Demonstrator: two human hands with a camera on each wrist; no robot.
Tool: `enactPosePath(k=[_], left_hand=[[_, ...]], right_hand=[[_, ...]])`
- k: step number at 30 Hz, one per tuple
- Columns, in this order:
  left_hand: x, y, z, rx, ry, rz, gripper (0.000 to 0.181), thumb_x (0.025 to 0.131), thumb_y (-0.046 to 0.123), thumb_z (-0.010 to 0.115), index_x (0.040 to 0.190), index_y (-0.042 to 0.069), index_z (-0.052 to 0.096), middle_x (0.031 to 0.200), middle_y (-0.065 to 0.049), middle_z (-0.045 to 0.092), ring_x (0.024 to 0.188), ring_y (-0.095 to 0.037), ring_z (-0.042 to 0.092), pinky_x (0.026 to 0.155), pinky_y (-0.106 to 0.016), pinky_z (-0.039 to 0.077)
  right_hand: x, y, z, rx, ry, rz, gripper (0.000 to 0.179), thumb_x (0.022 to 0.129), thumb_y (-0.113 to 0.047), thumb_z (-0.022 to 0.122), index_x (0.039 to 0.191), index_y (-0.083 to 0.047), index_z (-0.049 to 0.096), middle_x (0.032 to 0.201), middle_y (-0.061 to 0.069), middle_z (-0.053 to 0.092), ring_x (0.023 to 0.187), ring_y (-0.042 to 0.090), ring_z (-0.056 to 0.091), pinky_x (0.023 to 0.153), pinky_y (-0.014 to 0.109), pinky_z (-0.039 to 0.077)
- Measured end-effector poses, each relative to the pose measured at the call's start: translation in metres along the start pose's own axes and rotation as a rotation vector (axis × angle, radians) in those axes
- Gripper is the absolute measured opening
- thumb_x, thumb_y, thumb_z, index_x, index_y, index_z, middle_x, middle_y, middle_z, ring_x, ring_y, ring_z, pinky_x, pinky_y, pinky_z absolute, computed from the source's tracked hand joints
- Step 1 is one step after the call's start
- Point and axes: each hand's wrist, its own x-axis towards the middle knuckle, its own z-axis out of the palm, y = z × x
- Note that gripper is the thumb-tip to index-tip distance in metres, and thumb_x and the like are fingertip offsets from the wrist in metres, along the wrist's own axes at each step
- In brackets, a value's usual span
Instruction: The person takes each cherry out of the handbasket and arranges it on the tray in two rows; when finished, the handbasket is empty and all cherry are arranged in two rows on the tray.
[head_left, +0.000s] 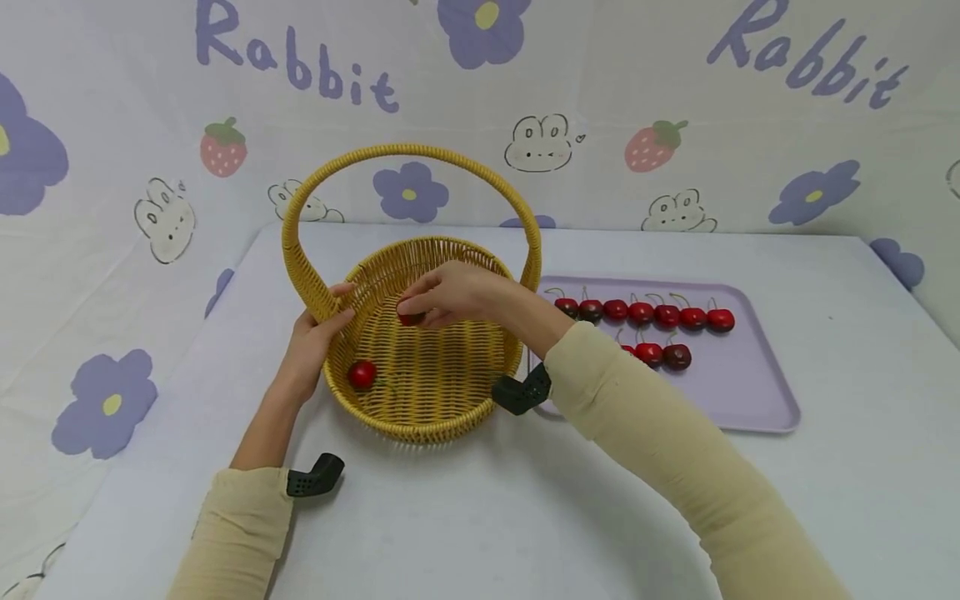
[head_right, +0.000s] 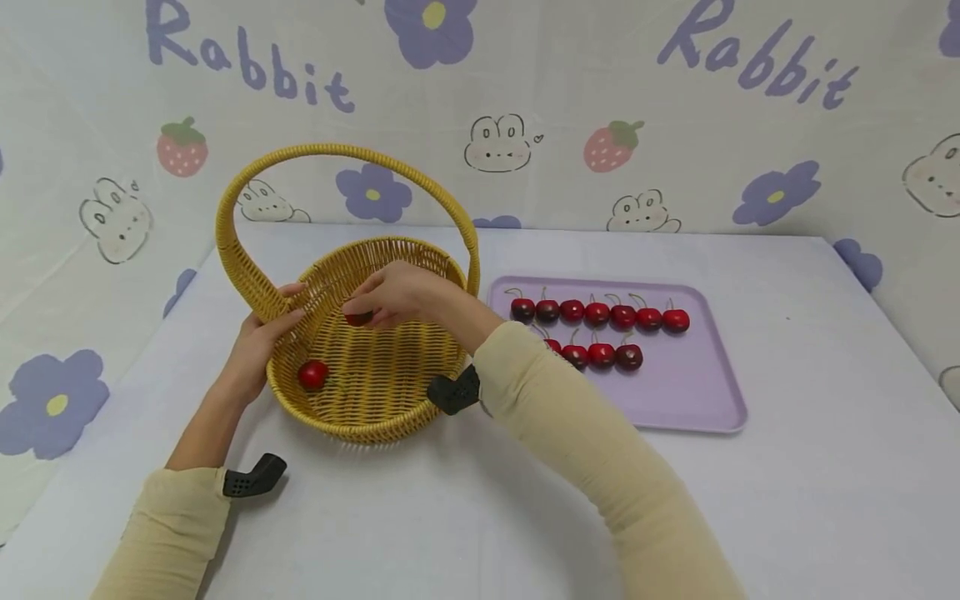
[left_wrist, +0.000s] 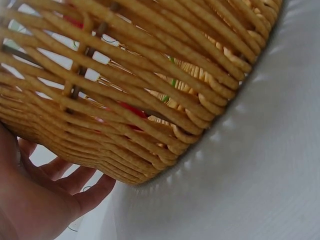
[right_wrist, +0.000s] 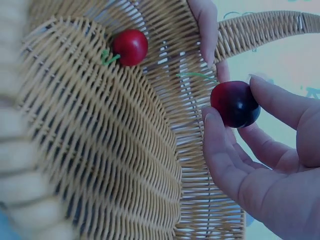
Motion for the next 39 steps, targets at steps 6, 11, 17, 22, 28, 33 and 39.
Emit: enactPosePath(k=[6, 11, 17, 22, 28, 33, 39], left_hand=[[0.0, 0.001, 0.0, 0.004, -0.002, -0.001, 0.044, 0.1, 0.019, 0.047, 0.143, 0.01, 0.04, 0.148, -0.012, 0.033, 0.129, -0.024, 0.034, 0.106, -0.043, 0.022], [-0.001, 0.001, 0.0, 0.003, 0.0, -0.006, 0.044, 0.101, 0.019, 0.047, 0.143, 0.01, 0.04, 0.147, -0.012, 0.034, 0.126, -0.023, 0.035, 0.105, -0.043, 0.023], [-0.001, 0.002, 0.001, -0.004, 0.005, -0.008, 0.043, 0.1, 0.019, 0.047, 0.142, 0.01, 0.041, 0.144, -0.013, 0.035, 0.12, -0.019, 0.038, 0.102, -0.04, 0.025], [-0.001, 0.002, 0.001, -0.005, 0.004, -0.006, 0.043, 0.1, 0.02, 0.047, 0.141, 0.01, 0.042, 0.145, -0.013, 0.035, 0.119, -0.018, 0.038, 0.101, -0.039, 0.025], [-0.001, 0.001, 0.002, -0.003, 0.003, 0.006, 0.043, 0.1, 0.019, 0.047, 0.142, 0.009, 0.041, 0.146, -0.012, 0.035, 0.122, -0.019, 0.037, 0.103, -0.04, 0.024], [-0.002, 0.001, 0.002, 0.005, 0.007, 0.011, 0.043, 0.1, 0.02, 0.047, 0.142, 0.009, 0.041, 0.147, -0.012, 0.034, 0.125, -0.021, 0.036, 0.104, -0.041, 0.023], [-0.002, 0.001, 0.002, 0.001, 0.005, 0.01, 0.044, 0.1, 0.02, 0.047, 0.142, 0.009, 0.041, 0.146, -0.013, 0.034, 0.124, -0.021, 0.037, 0.104, -0.042, 0.024]], right_hand=[[-0.015, 0.006, -0.001, 0.085, -0.052, -0.054, 0.03, 0.09, -0.012, 0.066, 0.119, -0.003, 0.061, 0.108, 0.012, 0.065, 0.104, 0.031, 0.061, 0.087, 0.036, 0.05], [-0.029, 0.01, -0.005, 0.095, -0.089, -0.123, 0.032, 0.091, -0.01, 0.065, 0.121, -0.003, 0.056, 0.11, 0.015, 0.064, 0.1, 0.031, 0.063, 0.082, 0.034, 0.052], [-0.045, 0.016, -0.008, 0.087, -0.122, -0.158, 0.03, 0.092, -0.009, 0.064, 0.119, -0.002, 0.054, 0.112, 0.016, 0.062, 0.097, 0.028, 0.064, 0.088, 0.038, 0.049], [-0.055, 0.026, -0.013, 0.064, -0.133, -0.181, 0.03, 0.093, -0.009, 0.062, 0.122, -0.002, 0.055, 0.114, 0.016, 0.06, 0.103, 0.031, 0.061, 0.092, 0.04, 0.046], [-0.07, 0.037, -0.021, 0.062, -0.142, -0.193, 0.034, 0.094, -0.011, 0.061, 0.127, -0.005, 0.057, 0.118, 0.013, 0.06, 0.108, 0.031, 0.06, 0.095, 0.041, 0.043], [-0.084, 0.045, -0.026, 0.106, -0.162, -0.194, 0.037, 0.095, -0.009, 0.059, 0.13, -0.002, 0.055, 0.122, 0.014, 0.058, 0.112, 0.032, 0.057, 0.097, 0.042, 0.041], [-0.102, 0.058, -0.038, 0.126, -0.14, -0.166, 0.035, 0.094, -0.009, 0.06, 0.128, -0.001, 0.056, 0.121, 0.015, 0.058, 0.114, 0.031, 0.056, 0.095, 0.039, 0.044]])
